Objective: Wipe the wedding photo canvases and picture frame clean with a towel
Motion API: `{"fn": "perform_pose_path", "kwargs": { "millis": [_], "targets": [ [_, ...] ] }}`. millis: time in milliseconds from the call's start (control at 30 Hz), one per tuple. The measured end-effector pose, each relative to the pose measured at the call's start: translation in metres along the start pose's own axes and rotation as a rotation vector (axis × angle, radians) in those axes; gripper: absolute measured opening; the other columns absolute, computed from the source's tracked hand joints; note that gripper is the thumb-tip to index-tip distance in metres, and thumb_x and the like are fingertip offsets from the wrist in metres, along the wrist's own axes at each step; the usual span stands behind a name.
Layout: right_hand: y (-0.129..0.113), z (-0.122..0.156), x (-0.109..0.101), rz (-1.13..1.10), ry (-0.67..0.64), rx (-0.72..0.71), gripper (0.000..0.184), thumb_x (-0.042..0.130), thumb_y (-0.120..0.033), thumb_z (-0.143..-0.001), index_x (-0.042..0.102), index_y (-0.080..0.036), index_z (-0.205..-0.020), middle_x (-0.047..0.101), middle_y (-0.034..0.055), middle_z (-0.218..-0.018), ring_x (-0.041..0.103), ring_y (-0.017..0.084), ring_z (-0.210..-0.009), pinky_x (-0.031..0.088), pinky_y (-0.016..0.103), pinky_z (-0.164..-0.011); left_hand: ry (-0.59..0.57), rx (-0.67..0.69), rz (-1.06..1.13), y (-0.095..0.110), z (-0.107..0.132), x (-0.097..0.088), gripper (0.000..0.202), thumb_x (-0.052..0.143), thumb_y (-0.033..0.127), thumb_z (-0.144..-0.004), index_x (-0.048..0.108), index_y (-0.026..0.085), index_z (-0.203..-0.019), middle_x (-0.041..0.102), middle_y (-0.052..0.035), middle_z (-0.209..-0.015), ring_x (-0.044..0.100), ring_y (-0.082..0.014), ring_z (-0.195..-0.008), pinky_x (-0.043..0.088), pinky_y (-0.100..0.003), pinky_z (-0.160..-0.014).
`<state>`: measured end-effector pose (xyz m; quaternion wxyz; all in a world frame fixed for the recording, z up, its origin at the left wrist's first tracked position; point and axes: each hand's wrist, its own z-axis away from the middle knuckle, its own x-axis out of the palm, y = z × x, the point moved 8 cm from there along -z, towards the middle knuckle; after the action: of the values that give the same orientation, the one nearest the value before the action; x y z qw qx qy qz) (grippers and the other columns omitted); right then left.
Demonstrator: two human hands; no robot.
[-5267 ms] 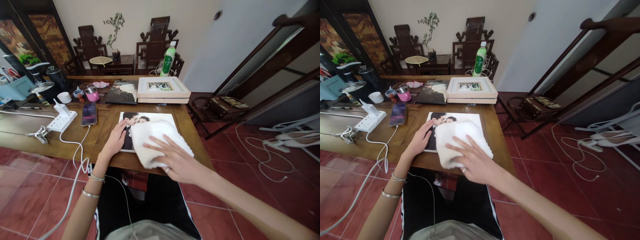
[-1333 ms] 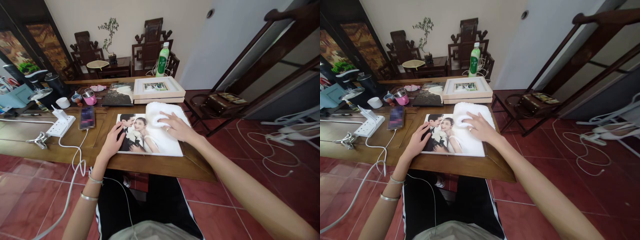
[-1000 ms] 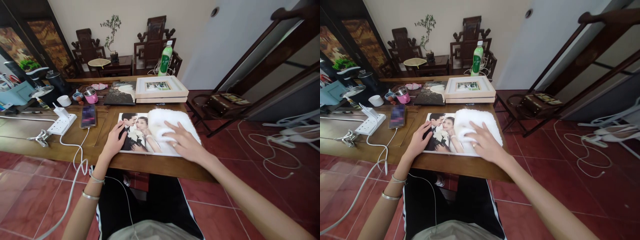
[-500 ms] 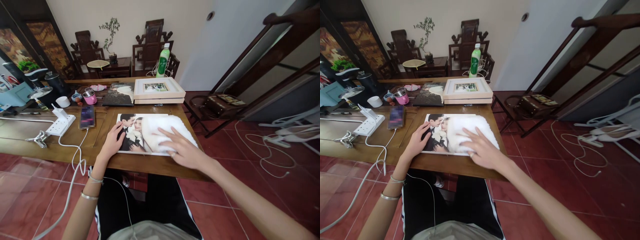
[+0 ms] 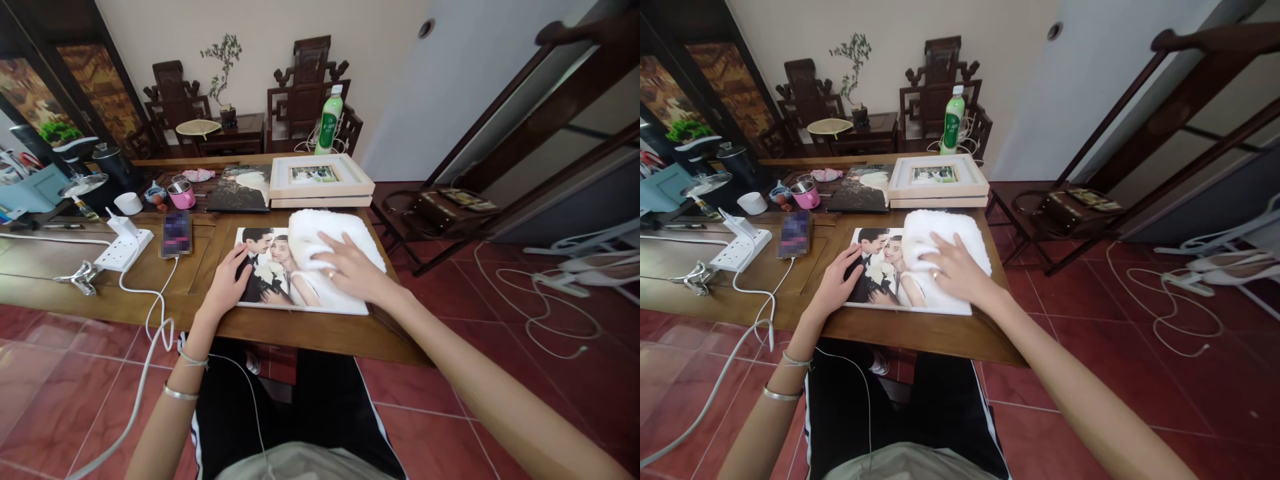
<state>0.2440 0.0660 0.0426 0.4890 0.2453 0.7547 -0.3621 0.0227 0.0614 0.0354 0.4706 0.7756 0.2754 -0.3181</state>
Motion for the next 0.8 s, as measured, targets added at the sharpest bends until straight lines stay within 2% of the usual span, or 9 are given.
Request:
{"fn": "perform_pose_path", "kwargs": {
  "millis": [200,267,333,467,633,800],
  "targets": [
    [-0.087,0.067,-0.009,-0.063,-0.175,-0.12,0.047,0.044,-0.002,-0.071,0.069,-0.024,-0.103,0.044,0.004,-0.147,0.019,0.03,-0.144,0.015,0.067,-0.112,0.004,0.008,-0.006,0.0,0.0,0.0,0.042,0.043,0.027,-0.093,0.054,0.015,-0.131,0.05,-0.0129,-0.142,0.043,-0.0255,-0.135,0.033,-0.044,-0.113],
    [-0.101,0.078,-0.011,-0.069,-0.242,-0.118,0.045,0.044,-0.002,-0.071,0.069,-0.024,-0.101,0.043,0.003,-0.148,0.02,0.03,-0.144,0.017,0.065,-0.113,0.001,0.006,-0.009,0.0,0.0,0.001,0.042,0.043,0.027,-0.092,0.054,0.015,-0.131,0.05,-0.0128,-0.142,0.043,-0.0258,-0.135,0.034,-0.044,-0.113],
    [-0.106,0.08,-0.011,-0.075,-0.282,-0.105,0.045,0.045,-0.002,-0.07,0.069,-0.023,-0.101,0.041,0.0026,-0.149,0.021,0.03,-0.143,0.018,0.064,-0.113,0.0,0.005,-0.013,0.0,0.0,0.001,0.042,0.043,0.027,-0.092,0.054,0.015,-0.132,0.05,-0.0127,-0.142,0.043,-0.026,-0.135,0.034,-0.044,-0.113],
    [-0.088,0.056,-0.008,-0.08,-0.226,-0.098,0.051,0.044,-0.003,-0.072,0.068,-0.025,-0.11,0.044,0.0023,-0.148,0.025,0.028,-0.142,0.019,0.063,-0.113,0.007,0.011,-0.015,0.0,0.0,0.001,0.042,0.043,0.027,-0.092,0.055,0.015,-0.131,0.05,-0.0129,-0.142,0.044,-0.0262,-0.134,0.034,-0.045,-0.113],
    [-0.035,0.003,0.002,0.048,-0.063,-0.002,0.046,0.044,-0.007,-0.077,0.066,-0.021,-0.116,0.05,0.0098,-0.142,0.029,0.03,-0.141,0.018,0.062,-0.112,0.007,0.007,-0.007,0.0,0.0,0.0,0.042,0.043,0.027,-0.092,0.055,0.013,-0.13,0.051,-0.0137,-0.141,0.044,-0.0258,-0.134,0.034,-0.044,-0.113],
    [0.009,-0.041,0.006,0.147,-0.046,0.077,0.047,0.04,-0.01,-0.082,0.059,-0.015,-0.125,0.053,0.0167,-0.138,0.031,0.028,-0.14,0.022,0.06,-0.11,-0.001,0.013,-0.006,-0.001,0.0,0.001,0.042,0.043,0.027,-0.093,0.055,0.012,-0.131,0.051,-0.0147,-0.141,0.043,-0.0253,-0.135,0.033,-0.044,-0.113]
  ]
}}
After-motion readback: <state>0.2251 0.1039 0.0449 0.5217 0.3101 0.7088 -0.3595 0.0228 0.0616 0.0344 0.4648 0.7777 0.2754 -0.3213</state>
